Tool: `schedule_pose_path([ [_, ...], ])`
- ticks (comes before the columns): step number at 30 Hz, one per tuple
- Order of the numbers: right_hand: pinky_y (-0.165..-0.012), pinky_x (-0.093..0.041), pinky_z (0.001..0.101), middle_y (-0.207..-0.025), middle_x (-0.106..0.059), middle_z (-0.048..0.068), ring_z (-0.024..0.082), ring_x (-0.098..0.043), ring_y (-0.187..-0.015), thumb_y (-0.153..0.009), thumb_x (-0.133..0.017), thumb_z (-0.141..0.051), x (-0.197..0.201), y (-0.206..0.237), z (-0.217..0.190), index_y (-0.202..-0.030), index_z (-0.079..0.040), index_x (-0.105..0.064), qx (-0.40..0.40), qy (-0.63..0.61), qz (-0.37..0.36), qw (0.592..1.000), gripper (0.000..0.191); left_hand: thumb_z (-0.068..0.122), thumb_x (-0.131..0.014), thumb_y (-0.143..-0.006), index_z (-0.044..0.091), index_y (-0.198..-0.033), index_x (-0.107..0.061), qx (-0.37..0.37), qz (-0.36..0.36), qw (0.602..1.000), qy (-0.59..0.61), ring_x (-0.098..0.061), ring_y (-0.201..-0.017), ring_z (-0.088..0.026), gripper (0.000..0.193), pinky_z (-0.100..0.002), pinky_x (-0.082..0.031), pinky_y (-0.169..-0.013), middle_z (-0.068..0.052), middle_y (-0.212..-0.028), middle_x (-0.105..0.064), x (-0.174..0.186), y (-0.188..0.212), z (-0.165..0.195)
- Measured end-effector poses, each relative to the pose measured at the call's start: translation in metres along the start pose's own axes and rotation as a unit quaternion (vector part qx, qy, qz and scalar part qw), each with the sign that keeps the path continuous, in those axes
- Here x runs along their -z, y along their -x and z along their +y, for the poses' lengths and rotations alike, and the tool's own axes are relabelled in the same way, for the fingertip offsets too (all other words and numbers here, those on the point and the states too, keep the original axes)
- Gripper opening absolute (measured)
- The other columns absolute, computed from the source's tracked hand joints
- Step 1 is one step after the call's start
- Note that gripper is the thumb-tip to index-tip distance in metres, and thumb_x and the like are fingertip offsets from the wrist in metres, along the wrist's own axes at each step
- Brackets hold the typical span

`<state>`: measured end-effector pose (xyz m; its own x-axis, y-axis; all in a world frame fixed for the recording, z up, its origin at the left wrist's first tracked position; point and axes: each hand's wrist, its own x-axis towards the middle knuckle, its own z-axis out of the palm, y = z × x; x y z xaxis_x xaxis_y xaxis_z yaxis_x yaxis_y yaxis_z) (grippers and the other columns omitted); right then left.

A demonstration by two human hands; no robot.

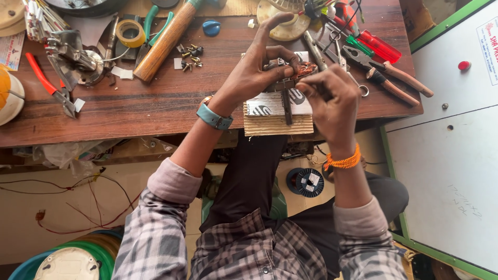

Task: The person sits at a workbench and winds copper wire by hand around the slots of a small electric motor armature, rotating the armature as they go and pressing the wire into place. They continue winding and repositioning the wire around the armature throughout the clip.

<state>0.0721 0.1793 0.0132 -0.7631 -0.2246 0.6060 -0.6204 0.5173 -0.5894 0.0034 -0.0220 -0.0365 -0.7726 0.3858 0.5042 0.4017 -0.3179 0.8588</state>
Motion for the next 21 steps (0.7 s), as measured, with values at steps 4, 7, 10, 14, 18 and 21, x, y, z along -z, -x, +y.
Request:
schedule_pose_path([
  [4,-0.062,-0.038,0.0244,-0.086,-0.057,-0.001,0.006,-0.050,-0.071,-0.097,-0.083,-0.011,-0.010,0.017,-0.007,-0.098,-0.002,-0.072,-0.055,-0.031,0.041,0.997,0.014,-0.002,-0.076,-0.099,0.017,-0.162,-0.020,0.011,0.002,0.999,-0.032,-0.073,-0.121,-0.018,0.086,-0.040,-0.060,-0.109,-0.008,-0.120,-0.072,-0.002,0.005,0.002],
  [7,-0.061,-0.037,0.0249,-0.084,-0.055,0.000,0.006,-0.049,-0.070,-0.096,-0.082,-0.009,-0.016,0.023,-0.008,-0.096,-0.001,-0.071,-0.062,-0.048,0.056,0.995,0.013,-0.005,-0.071,-0.098,0.019,-0.161,-0.018,-0.025,0.002,0.997,-0.070,-0.075,-0.114,-0.016,0.085,-0.034,-0.063,-0.094,-0.008,-0.113,-0.076,-0.002,0.006,0.001],
  [10,-0.061,-0.037,0.0251,-0.083,-0.055,0.000,0.006,-0.048,-0.069,-0.096,-0.081,-0.006,-0.025,0.031,-0.004,-0.094,-0.001,-0.070,-0.069,-0.072,0.065,0.993,0.013,0.005,-0.074,-0.099,0.018,-0.155,-0.029,-0.034,0.005,0.999,0.005,-0.074,-0.111,-0.017,0.073,-0.036,-0.065,-0.101,-0.007,-0.108,-0.074,0.001,0.008,0.000],
  [14,-0.060,-0.038,0.0241,-0.083,-0.057,-0.001,0.005,-0.051,-0.069,-0.095,-0.077,-0.003,-0.033,0.048,0.005,-0.092,-0.001,-0.069,-0.097,-0.060,0.081,0.990,0.009,0.023,-0.076,-0.093,0.013,-0.133,-0.061,-0.045,0.008,0.986,-0.163,-0.070,-0.108,-0.018,0.044,-0.036,-0.058,-0.092,-0.006,-0.112,-0.073,-0.004,0.009,0.009],
  [18,-0.058,-0.035,0.0239,-0.082,-0.060,0.000,0.005,-0.049,-0.067,-0.095,-0.079,-0.004,-0.024,0.061,0.023,-0.095,-0.001,-0.072,-0.120,-0.033,0.097,0.987,0.007,0.030,-0.085,-0.085,0.013,-0.126,-0.065,-0.103,0.053,0.898,-0.425,-0.058,-0.104,-0.023,0.049,-0.038,-0.052,-0.089,-0.006,-0.112,-0.064,-0.038,0.018,0.020],
  [21,-0.058,-0.035,0.0234,-0.081,-0.062,-0.001,0.004,-0.048,-0.067,-0.097,-0.079,-0.007,-0.008,0.067,0.039,-0.096,-0.003,-0.072,-0.148,-0.048,0.111,0.982,0.008,0.030,-0.087,-0.084,0.017,-0.123,-0.068,-0.084,0.124,0.860,-0.488,-0.055,-0.104,-0.023,0.045,-0.038,-0.052,-0.088,-0.003,-0.112,-0.061,-0.058,0.019,0.021],
])
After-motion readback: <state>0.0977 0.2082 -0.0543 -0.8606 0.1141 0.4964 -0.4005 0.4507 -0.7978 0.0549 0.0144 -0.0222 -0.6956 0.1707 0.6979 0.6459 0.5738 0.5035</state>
